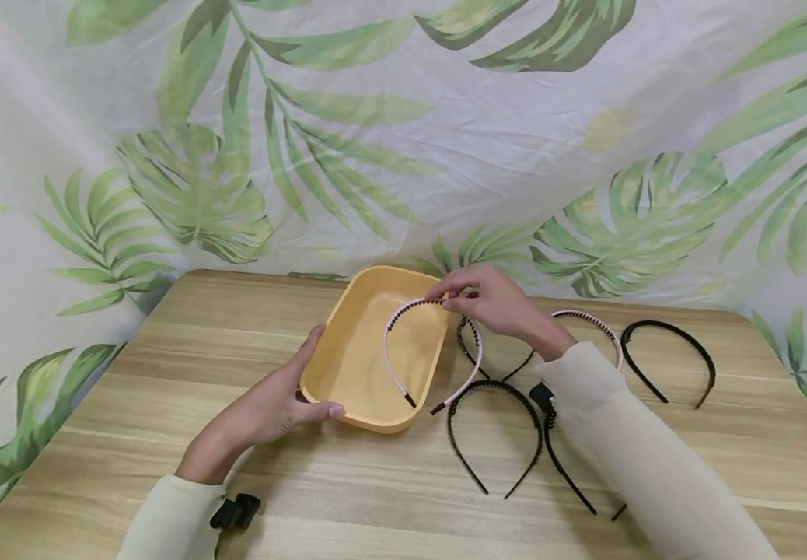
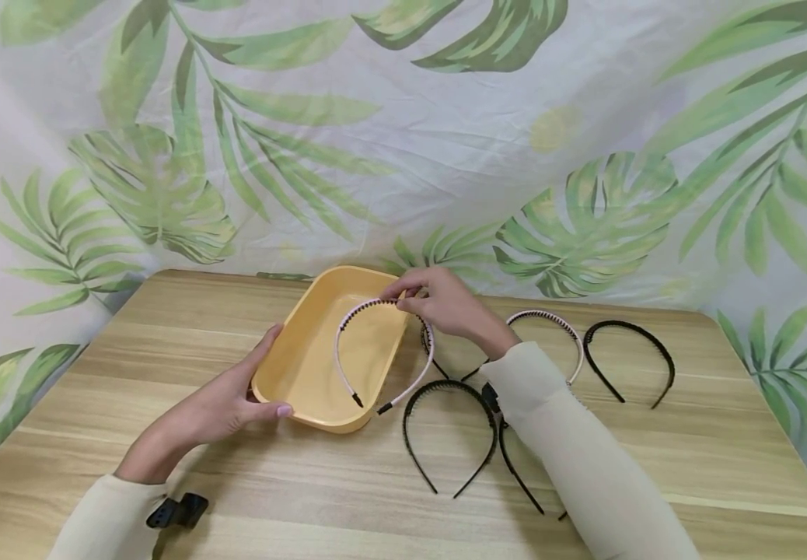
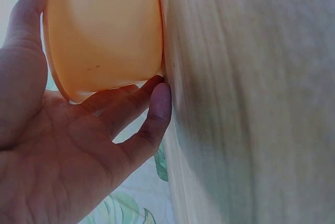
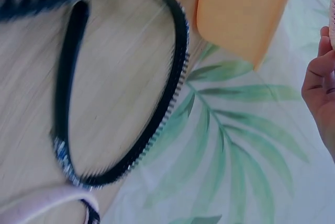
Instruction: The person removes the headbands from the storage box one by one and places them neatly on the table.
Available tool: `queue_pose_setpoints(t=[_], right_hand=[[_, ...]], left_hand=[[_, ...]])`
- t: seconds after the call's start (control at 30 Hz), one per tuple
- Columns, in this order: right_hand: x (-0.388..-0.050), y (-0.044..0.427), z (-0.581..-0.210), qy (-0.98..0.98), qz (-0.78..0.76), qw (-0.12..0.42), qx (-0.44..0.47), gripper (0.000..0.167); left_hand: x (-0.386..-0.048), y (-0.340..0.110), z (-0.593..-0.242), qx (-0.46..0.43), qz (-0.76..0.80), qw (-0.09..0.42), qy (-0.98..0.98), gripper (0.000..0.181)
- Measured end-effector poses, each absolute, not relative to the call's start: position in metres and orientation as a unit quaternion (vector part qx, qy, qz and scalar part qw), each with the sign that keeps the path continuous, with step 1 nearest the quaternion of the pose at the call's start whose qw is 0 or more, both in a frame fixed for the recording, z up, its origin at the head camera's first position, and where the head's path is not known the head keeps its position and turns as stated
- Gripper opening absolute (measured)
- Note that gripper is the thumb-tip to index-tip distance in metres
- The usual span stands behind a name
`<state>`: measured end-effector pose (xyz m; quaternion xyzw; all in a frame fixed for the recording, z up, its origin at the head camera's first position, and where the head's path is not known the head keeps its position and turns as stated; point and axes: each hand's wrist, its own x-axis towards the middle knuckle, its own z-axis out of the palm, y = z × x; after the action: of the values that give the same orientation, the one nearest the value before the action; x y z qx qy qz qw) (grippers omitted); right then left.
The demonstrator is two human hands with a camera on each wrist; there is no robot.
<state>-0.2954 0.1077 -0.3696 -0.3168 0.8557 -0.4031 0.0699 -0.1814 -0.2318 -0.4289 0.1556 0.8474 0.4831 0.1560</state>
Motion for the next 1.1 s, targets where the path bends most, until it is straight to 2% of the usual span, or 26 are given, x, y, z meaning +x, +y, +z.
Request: queue_pose_setpoints(t=[0.43, 1.1], right_hand=[[-0.279, 0.156, -0.371, 0.848, -0.42, 0.085, -0.314, 0.026], [-0.249, 0.222, -0.382, 0.869, -0.392, 0.067, -0.294, 0.023]], left_hand=[[-0.181, -0.232, -0.431, 0.158, 0.49, 0.156, 0.843, 0.125], [-0.182, -0.232, -0.432, 0.157, 0.501, 0.164, 0.835, 0.125]])
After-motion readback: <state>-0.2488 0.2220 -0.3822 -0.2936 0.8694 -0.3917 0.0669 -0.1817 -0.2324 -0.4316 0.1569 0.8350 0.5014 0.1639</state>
